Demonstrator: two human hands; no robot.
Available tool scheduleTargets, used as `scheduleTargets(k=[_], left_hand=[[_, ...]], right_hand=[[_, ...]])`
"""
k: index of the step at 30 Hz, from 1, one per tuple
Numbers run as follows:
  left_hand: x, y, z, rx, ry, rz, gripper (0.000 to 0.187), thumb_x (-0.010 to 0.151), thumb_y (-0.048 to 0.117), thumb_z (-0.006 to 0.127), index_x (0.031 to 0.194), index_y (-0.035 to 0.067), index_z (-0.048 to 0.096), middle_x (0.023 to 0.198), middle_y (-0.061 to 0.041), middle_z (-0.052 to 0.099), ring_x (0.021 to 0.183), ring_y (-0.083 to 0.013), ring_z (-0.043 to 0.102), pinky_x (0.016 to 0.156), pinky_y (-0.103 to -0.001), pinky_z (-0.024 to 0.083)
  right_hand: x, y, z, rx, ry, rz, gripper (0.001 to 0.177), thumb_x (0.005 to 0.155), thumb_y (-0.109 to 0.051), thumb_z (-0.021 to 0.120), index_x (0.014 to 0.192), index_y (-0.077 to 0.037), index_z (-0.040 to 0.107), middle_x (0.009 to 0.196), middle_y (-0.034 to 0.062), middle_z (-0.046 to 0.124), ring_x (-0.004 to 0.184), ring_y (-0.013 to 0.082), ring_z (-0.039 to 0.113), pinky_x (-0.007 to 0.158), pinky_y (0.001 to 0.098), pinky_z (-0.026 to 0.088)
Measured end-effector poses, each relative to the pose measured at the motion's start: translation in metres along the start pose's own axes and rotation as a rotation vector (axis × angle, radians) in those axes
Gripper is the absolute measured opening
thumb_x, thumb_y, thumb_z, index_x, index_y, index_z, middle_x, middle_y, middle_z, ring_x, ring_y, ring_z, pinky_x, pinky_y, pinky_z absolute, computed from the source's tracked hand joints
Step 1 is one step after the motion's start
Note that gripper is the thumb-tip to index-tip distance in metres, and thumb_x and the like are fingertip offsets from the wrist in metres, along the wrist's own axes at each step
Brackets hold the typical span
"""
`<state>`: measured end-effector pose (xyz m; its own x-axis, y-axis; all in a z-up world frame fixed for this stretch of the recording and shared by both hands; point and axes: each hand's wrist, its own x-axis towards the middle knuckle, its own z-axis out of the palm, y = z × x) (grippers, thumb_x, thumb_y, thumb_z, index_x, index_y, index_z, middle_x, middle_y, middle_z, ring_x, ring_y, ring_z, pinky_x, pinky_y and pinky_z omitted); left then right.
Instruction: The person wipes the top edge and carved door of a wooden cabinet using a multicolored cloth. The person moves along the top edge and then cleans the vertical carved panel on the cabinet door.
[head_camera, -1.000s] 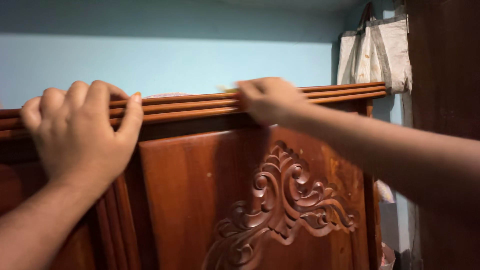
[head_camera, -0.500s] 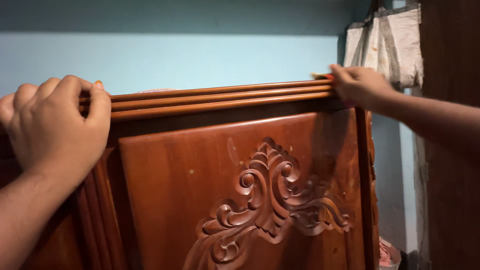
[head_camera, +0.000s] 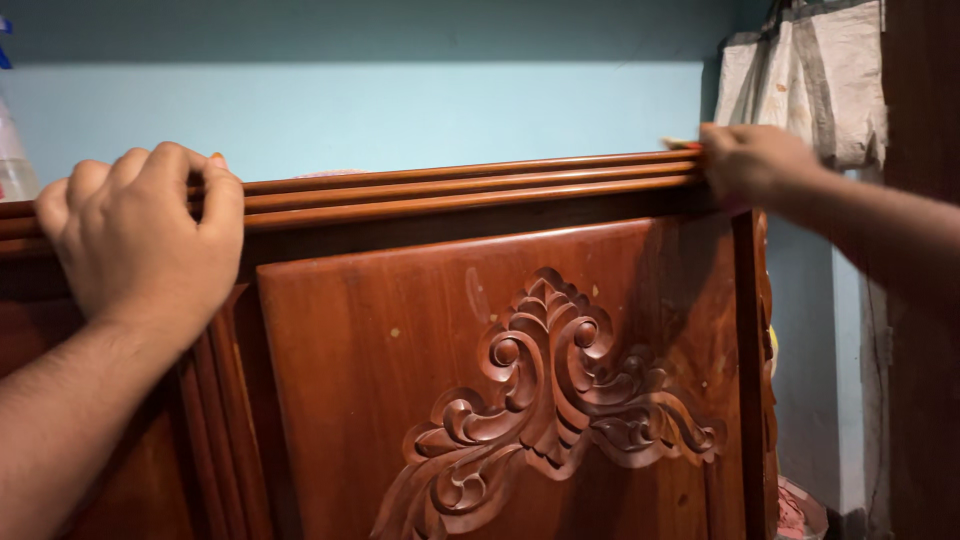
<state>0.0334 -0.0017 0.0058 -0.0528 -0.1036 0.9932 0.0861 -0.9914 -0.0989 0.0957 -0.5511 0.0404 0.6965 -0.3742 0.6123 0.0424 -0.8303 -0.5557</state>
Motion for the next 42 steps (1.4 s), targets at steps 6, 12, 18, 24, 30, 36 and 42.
scheduleTargets(k=[6,12,18,24,30,36,42], left_hand=[[-0.001,0.001,0.000,-0.014,0.027,0.021,0.034,0.118,0.034,0.056,0.100,0.009,0.071,0.093,-0.004,0.069,0.106,-0.0233,0.057,0.116,-0.047,0.031],[-0.002,0.002,0.001,-0.028,0.051,0.032,0.036,0.120,0.033,0.055,0.098,0.009,0.070,0.093,-0.004,0.067,0.104,-0.0226,0.055,0.116,-0.048,0.031],[-0.005,0.003,0.007,0.039,0.059,0.036,0.037,0.121,0.031,0.050,0.098,0.009,0.069,0.091,-0.002,0.066,0.103,-0.0204,0.054,0.117,-0.047,0.033],[-0.004,0.008,0.000,-0.016,0.089,0.052,0.038,0.122,0.030,0.051,0.096,0.009,0.070,0.091,-0.003,0.065,0.101,-0.0217,0.053,0.114,-0.047,0.032],[-0.006,0.009,-0.003,-0.001,0.117,0.089,0.038,0.123,0.030,0.051,0.096,0.010,0.069,0.089,-0.002,0.063,0.101,-0.0211,0.053,0.112,-0.046,0.033],[-0.008,0.009,0.001,-0.015,0.133,0.093,0.038,0.122,0.029,0.050,0.095,0.010,0.068,0.090,-0.002,0.062,0.100,-0.0208,0.051,0.108,-0.044,0.033],[-0.009,0.014,-0.002,-0.045,0.204,0.101,0.035,0.121,0.027,0.049,0.095,0.011,0.066,0.093,-0.002,0.061,0.099,-0.0232,0.052,0.111,-0.047,0.034]], right_hand=[[0.014,0.020,-0.005,-0.043,0.042,-0.056,0.063,0.118,-0.053,0.025,0.129,-0.007,0.067,0.091,0.0151,0.070,0.076,0.0230,0.063,0.071,0.0375,0.054],[0.062,0.043,0.002,0.375,0.214,0.300,0.046,0.112,-0.041,0.037,0.131,-0.007,0.063,0.101,0.0156,0.067,0.083,0.0193,0.064,0.076,0.0381,0.053],[0.055,0.051,0.006,0.399,0.256,0.334,0.042,0.110,-0.037,0.042,0.131,-0.006,0.062,0.106,0.0166,0.066,0.086,0.0210,0.065,0.073,0.0363,0.054],[0.062,0.070,-0.003,0.491,0.313,0.383,0.038,0.109,-0.032,0.047,0.131,-0.005,0.062,0.110,0.0175,0.065,0.088,0.0226,0.067,0.069,0.0344,0.054],[0.067,0.072,-0.010,0.578,0.371,0.415,0.035,0.107,-0.028,0.052,0.131,-0.005,0.062,0.114,0.0185,0.063,0.091,0.0243,0.068,0.066,0.0325,0.055],[0.053,0.045,0.017,0.495,0.360,0.372,0.033,0.105,-0.024,0.057,0.131,-0.004,0.061,0.118,0.0195,0.062,0.093,0.0260,0.069,0.062,0.0307,0.056],[0.070,0.037,0.015,0.806,0.398,0.477,0.038,0.105,-0.032,0.057,0.129,-0.003,0.058,0.115,0.0198,0.061,0.089,0.0226,0.071,0.059,0.0272,0.057]])
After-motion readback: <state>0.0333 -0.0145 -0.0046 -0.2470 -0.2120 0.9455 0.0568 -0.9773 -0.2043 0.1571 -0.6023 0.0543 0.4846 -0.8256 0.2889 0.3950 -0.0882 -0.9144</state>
